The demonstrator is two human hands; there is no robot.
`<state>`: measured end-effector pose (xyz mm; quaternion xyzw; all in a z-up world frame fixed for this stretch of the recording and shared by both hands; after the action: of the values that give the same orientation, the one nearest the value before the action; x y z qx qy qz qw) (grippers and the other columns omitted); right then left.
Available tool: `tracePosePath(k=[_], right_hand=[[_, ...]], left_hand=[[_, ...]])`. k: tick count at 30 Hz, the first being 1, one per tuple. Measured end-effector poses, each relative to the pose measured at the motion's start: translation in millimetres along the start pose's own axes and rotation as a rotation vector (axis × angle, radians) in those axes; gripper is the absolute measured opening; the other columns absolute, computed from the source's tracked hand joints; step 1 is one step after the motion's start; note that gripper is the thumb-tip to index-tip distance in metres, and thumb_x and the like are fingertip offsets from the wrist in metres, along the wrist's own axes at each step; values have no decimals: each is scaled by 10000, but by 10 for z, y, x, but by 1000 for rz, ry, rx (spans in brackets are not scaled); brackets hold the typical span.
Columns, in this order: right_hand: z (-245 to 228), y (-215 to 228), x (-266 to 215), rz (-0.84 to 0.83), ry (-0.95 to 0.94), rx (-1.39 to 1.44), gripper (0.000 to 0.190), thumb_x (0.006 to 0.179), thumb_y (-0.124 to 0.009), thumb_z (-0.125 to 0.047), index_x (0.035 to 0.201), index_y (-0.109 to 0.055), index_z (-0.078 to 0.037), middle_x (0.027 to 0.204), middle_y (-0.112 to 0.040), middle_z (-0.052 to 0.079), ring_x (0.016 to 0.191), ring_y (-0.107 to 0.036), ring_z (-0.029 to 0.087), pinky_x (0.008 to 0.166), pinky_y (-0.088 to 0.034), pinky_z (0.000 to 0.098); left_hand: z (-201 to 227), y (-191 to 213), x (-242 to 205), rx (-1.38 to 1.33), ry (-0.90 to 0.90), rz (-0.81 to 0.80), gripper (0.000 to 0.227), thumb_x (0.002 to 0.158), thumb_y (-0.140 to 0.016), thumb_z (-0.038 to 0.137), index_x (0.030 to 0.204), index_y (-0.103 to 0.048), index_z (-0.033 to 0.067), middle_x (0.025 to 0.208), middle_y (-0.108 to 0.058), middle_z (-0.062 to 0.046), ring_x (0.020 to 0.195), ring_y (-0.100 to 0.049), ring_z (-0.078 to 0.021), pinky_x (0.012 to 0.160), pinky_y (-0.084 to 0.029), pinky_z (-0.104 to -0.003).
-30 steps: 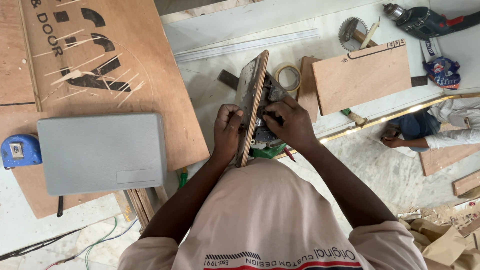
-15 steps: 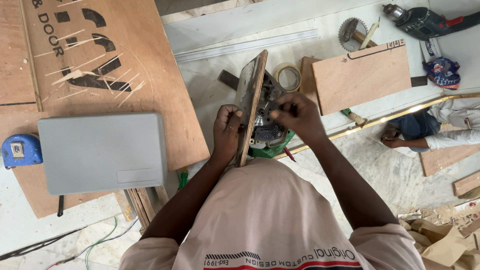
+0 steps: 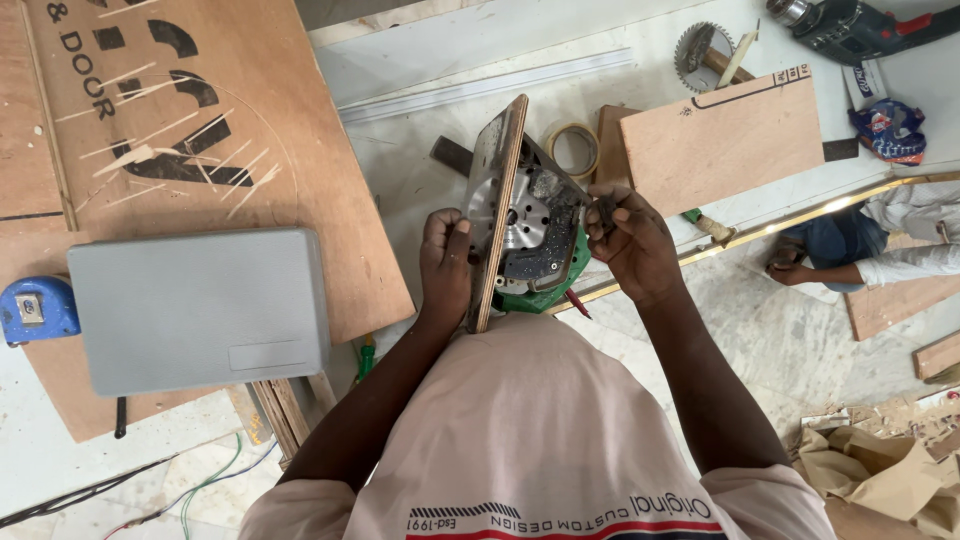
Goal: The person sits on the floor and applies tape to a wooden board. They then pick up a circular saw, plug it in, and use a screwdriver and pliers to remove the blade and disassemble the saw's housing.
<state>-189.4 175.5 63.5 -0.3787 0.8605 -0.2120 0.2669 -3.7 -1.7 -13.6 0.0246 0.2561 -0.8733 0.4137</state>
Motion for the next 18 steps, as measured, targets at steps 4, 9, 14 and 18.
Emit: tracePosePath(k=[4,9,14,18], right_hand=[[53,54,-42,63,-22,-92,327,1005,-621,-174,1265,-634,25,980,-666,64,813,-591,118,679,-468,252],[134,-65,-95,109,65,-542,326,969,-626,-122,1268,-673,-2,870,-573,9,710,-471,93,646,-426,247],[163,-491,-206,24,327,-1198,347,935,-669,-122,1268,-662,-25,918,-578,65,717,-535,144,637,-461,307],[204,-642,-206,-52,545,-1458,336,906,-713,-121,1229,-672,-38,898,-589,126,772,-584,250,661,-495,392]], left_hand=[[40,38,-32,166,-96,110,107,1071,-514,153,1082,-546,52,847,-482,36,712,-396,-47,624,-389,-227],[145,49,-44,246,-6,300,162,1087,-476,220,1073,-536,71,788,-438,15,629,-369,-66,549,-371,-243],[112,30,-39,141,63,267,194,1097,-450,273,1100,-491,83,815,-452,7,664,-420,-68,561,-440,-255],[76,-1,-35,126,0,237,214,1103,-442,303,1109,-468,91,865,-461,3,699,-442,-82,588,-461,-269]])
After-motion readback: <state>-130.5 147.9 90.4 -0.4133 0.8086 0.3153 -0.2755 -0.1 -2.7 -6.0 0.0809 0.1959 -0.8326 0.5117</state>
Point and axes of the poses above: each hand's wrist, its own x-axis towards the middle knuckle, its own y-axis out of the back of the hand, z = x × y, the point moved 1 cm from there along x, towards the middle knuckle
